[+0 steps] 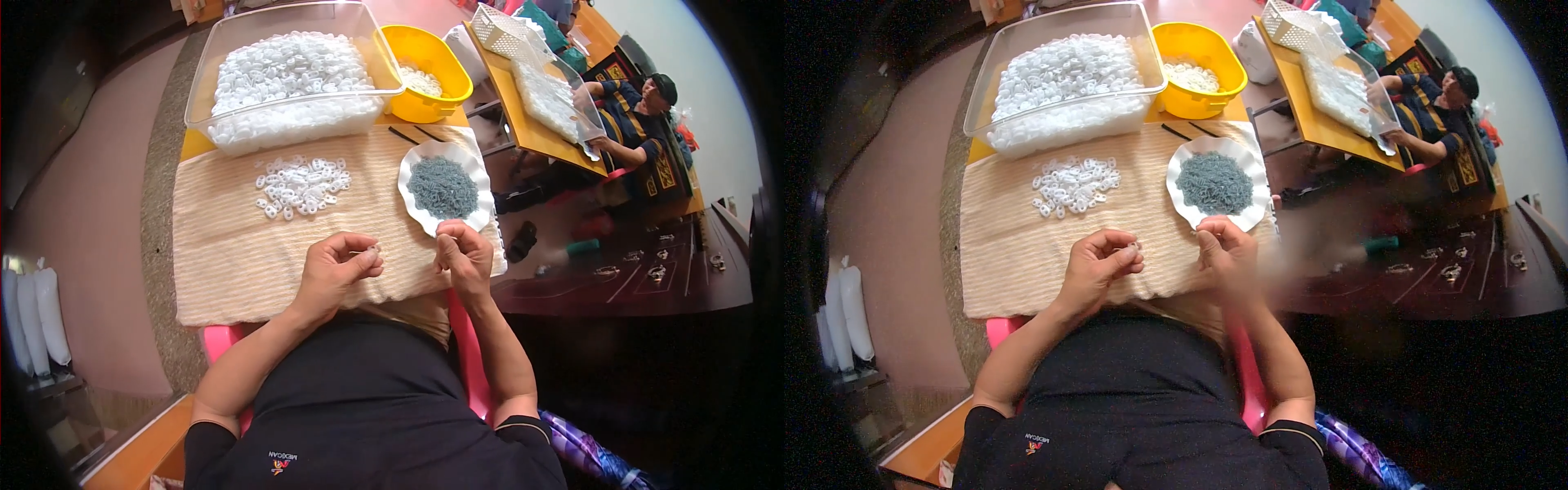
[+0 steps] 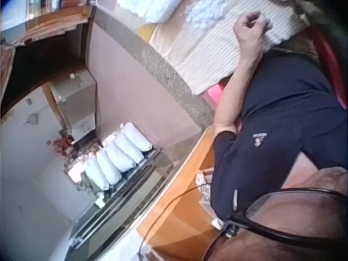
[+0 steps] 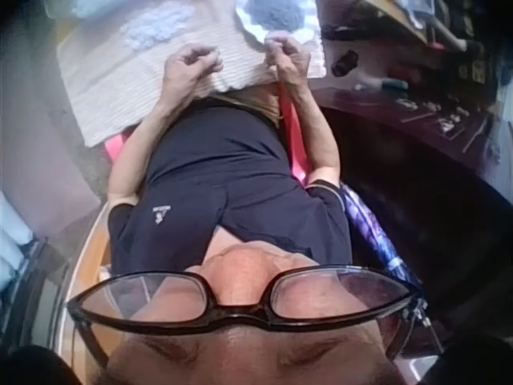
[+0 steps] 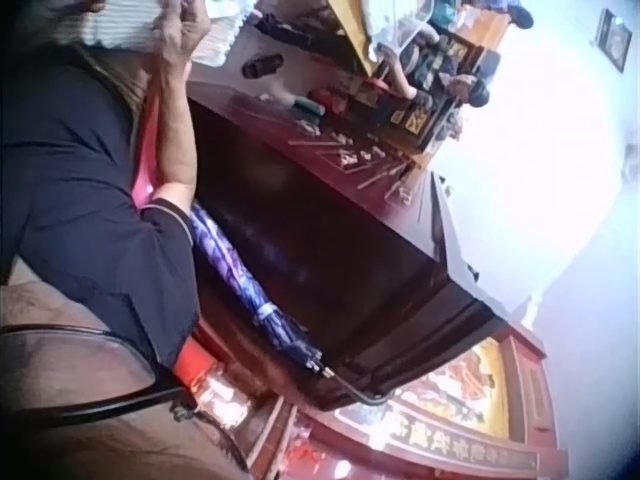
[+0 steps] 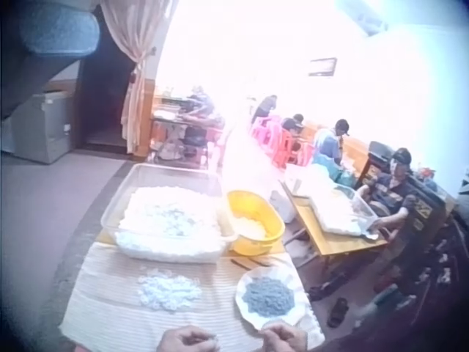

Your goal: Sorting small white and blue components into different piles at a manual workstation.

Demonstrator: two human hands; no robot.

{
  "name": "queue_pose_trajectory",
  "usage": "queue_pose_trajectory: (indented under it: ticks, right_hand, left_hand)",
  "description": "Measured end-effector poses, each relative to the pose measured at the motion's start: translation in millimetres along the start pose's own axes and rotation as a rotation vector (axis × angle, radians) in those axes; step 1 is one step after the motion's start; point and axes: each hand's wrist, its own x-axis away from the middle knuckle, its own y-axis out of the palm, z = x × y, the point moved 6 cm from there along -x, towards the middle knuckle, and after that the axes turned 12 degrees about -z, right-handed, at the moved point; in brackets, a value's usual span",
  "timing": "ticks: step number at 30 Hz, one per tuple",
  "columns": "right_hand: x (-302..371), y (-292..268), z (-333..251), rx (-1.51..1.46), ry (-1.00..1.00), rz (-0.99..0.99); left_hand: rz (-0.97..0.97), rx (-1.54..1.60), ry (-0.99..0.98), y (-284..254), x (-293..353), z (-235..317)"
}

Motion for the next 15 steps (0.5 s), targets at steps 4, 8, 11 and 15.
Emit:
queue_pose_trajectory:
  ticks: [4,8,11,15]
  right_hand:
    - [-2,24,11,-0.138,0.052,-0.132]
    - [0,48,11,-0.118,0.145,-0.236]
    - [0,55,15,-0.102,0.157,-0.261]
    - [0,59,15,-0.08,0.113,-0.295]
  left_hand:
    - [-0.049,0.012,-0.053,9,0,0]
    - [-0.07,0.091,-0.091,12,0,2]
    - [-0.1,0.114,-0.097,11,1,1]
    - [-0.09,0.085,-0.114,8,2,-1]
